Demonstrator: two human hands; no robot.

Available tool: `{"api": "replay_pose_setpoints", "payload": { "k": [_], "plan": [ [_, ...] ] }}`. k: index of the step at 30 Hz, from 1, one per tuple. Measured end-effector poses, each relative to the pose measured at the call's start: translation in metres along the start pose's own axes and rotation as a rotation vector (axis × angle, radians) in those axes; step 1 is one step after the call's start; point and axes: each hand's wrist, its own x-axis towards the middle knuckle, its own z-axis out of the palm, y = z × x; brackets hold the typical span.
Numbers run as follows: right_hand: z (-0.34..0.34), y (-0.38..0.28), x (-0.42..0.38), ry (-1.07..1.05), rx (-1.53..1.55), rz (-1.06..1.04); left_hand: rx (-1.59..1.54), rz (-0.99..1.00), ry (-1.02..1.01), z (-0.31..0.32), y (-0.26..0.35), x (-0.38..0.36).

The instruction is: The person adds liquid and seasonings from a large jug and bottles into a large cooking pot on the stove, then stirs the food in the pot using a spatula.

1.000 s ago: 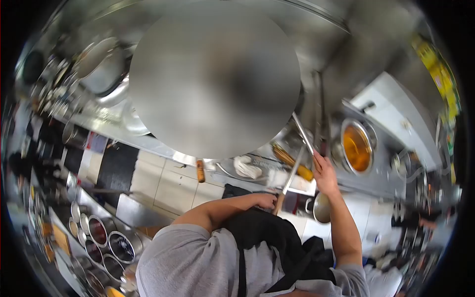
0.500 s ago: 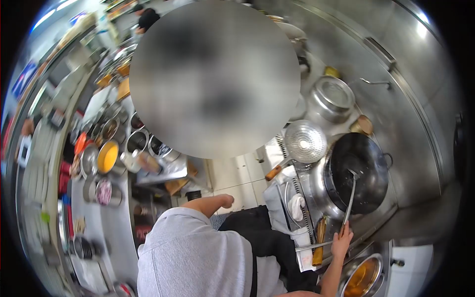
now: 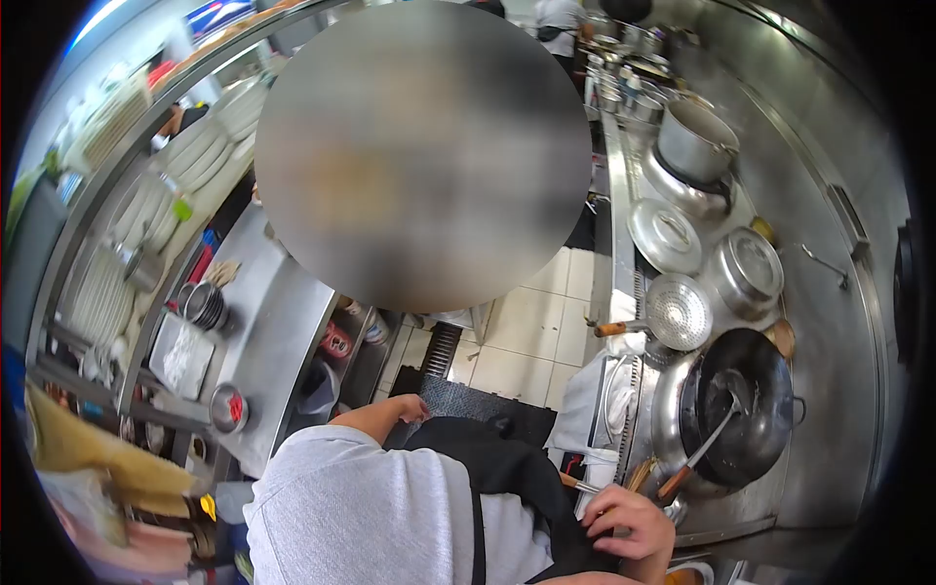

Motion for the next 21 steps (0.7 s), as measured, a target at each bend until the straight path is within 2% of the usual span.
{"api": "replay_pose_setpoints", "payload": {
  "k": [1,3,5,7,13,21],
  "plan": [
    [-0.002,-0.001,0.011,-0.028,-0.001,-0.009,-0.057,-0.050,0.054,-0.001,-0.002,-0.010],
    [-0.003,-0.002,0.025,-0.343,-0.024,-0.083,-0.127,-0.101,0.114,0.007,-0.012,-0.021],
    [-0.004,-0.009,0.035,-0.382,-0.026,-0.106,-0.173,-0.039,0.224,0.014,-0.034,-0.020],
    [-0.004,-0.021,0.045,-0.473,-0.005,-0.121,-0.253,-0.005,0.234,0.025,-0.056,-0.015],
    [0.001,-0.027,0.063,-0.543,-0.202,-0.195,-0.370,-0.119,0.215,0.052,-0.084,-0.058],
    [0.038,-0.038,0.104,-0.470,-0.448,-0.336,-0.476,-0.194,0.241,0.057,-0.125,-0.080]
  ]
}}
